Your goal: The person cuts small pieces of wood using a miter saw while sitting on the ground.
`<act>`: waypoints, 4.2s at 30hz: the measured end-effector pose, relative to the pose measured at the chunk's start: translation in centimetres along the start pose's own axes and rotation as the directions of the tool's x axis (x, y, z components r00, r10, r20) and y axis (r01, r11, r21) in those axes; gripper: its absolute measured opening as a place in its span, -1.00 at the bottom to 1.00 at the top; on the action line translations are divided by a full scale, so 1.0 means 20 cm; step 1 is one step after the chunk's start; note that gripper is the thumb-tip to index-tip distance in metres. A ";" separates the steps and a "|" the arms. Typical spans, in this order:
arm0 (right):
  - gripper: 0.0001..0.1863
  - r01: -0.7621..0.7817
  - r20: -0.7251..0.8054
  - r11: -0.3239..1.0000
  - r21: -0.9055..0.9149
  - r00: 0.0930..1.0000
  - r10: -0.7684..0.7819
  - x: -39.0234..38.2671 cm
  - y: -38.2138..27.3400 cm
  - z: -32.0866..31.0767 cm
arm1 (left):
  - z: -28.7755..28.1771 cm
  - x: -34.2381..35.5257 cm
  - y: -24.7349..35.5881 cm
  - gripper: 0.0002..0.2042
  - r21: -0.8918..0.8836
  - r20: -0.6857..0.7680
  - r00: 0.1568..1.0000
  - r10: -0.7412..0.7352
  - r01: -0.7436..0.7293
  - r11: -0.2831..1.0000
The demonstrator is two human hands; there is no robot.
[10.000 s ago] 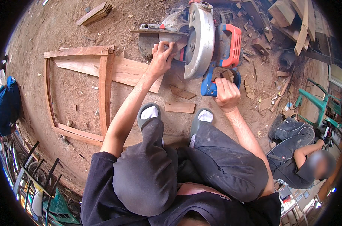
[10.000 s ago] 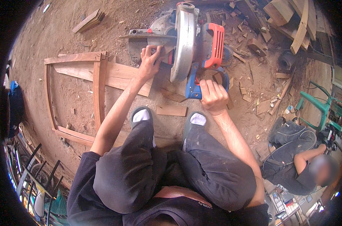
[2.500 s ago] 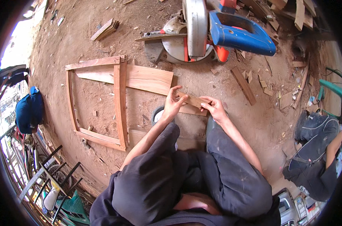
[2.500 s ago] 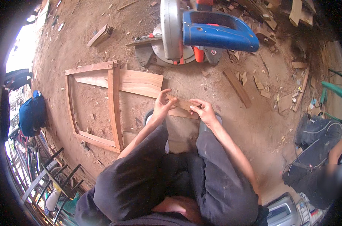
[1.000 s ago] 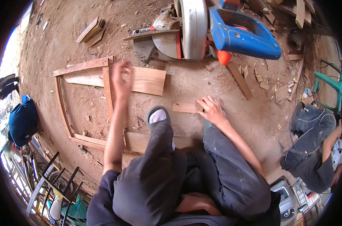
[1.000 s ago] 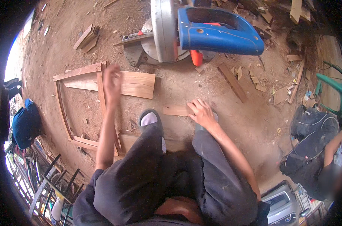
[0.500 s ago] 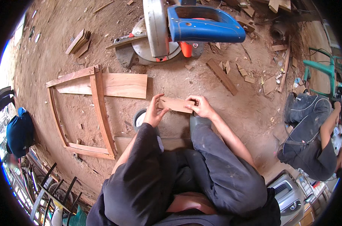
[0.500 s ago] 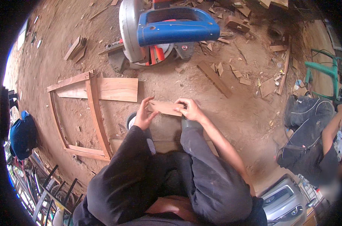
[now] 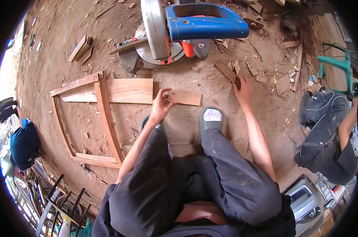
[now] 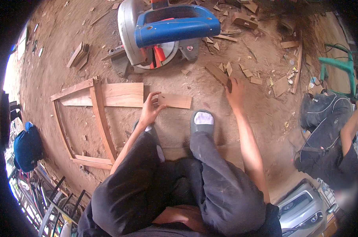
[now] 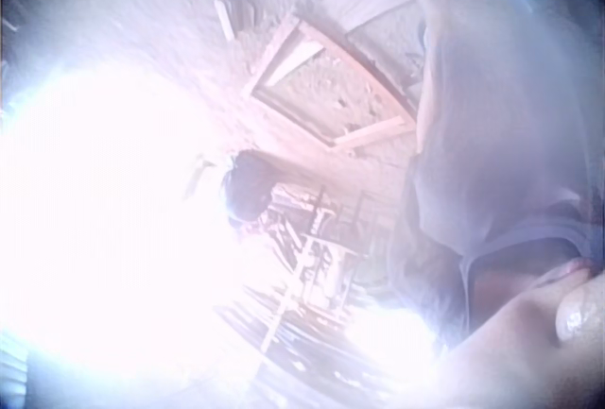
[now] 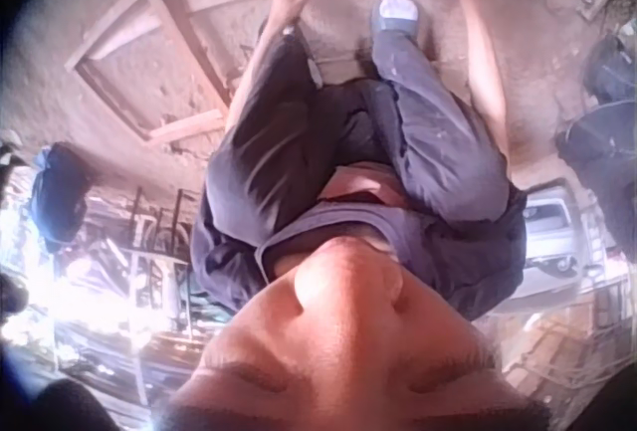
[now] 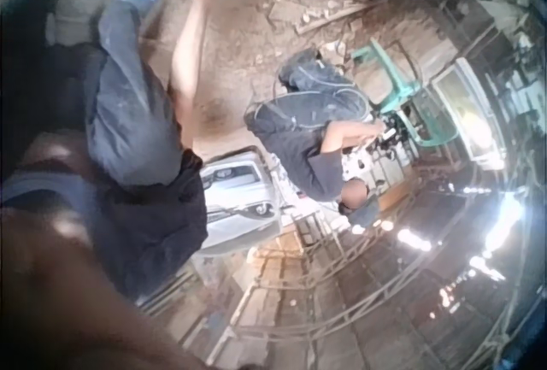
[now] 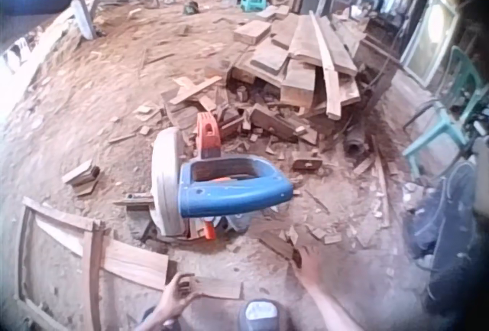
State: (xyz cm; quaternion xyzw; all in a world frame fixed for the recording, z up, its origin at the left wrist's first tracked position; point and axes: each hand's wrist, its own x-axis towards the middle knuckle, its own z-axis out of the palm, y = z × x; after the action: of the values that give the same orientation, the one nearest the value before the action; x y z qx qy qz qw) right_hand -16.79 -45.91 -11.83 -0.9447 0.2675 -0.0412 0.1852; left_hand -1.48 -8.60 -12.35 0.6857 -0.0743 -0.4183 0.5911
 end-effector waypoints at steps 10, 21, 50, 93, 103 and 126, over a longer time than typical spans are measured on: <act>-0.51 -0.087 -0.088 0.878 0.470 0.985 0.145 -0.03 -0.13 0.00 | -0.37 -0.02 0.27 0.22 0.877 0.075 0.957 0.281 -0.198 0.438; -0.73 0.164 0.208 0.846 0.507 0.929 -0.305 -0.22 -0.62 0.13 | -0.58 0.04 0.37 0.35 0.901 0.327 0.911 0.252 -0.381 0.210; -0.77 -0.638 0.584 0.134 0.759 0.757 0.294 -0.28 -0.52 0.20 | -0.89 -0.73 -0.16 -0.14 0.933 -0.309 0.752 0.582 0.358 0.034; -0.73 -0.590 0.294 0.502 0.632 0.782 0.549 -0.15 0.32 -0.15 | -1.40 0.64 0.91 -0.42 0.554 -0.448 0.866 0.223 0.074 0.829; -0.77 -0.585 0.342 0.433 0.686 0.784 0.518 -0.04 0.09 -0.11 | -0.93 0.08 0.51 -0.45 0.631 -0.121 0.895 0.430 -0.265 0.729; -0.81 0.717 0.066 0.647 0.261 0.655 -0.753 -0.38 -0.69 -0.10 | -0.30 0.08 0.32 0.10 0.753 0.134 0.882 0.451 -0.387 0.533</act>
State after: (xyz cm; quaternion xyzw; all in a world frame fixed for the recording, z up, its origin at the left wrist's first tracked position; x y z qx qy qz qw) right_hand -16.82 -31.69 -4.67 -0.9460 -0.1625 -0.0613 0.2738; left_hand 6.07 -6.90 -7.94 0.8460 -0.3822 -0.1670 0.3320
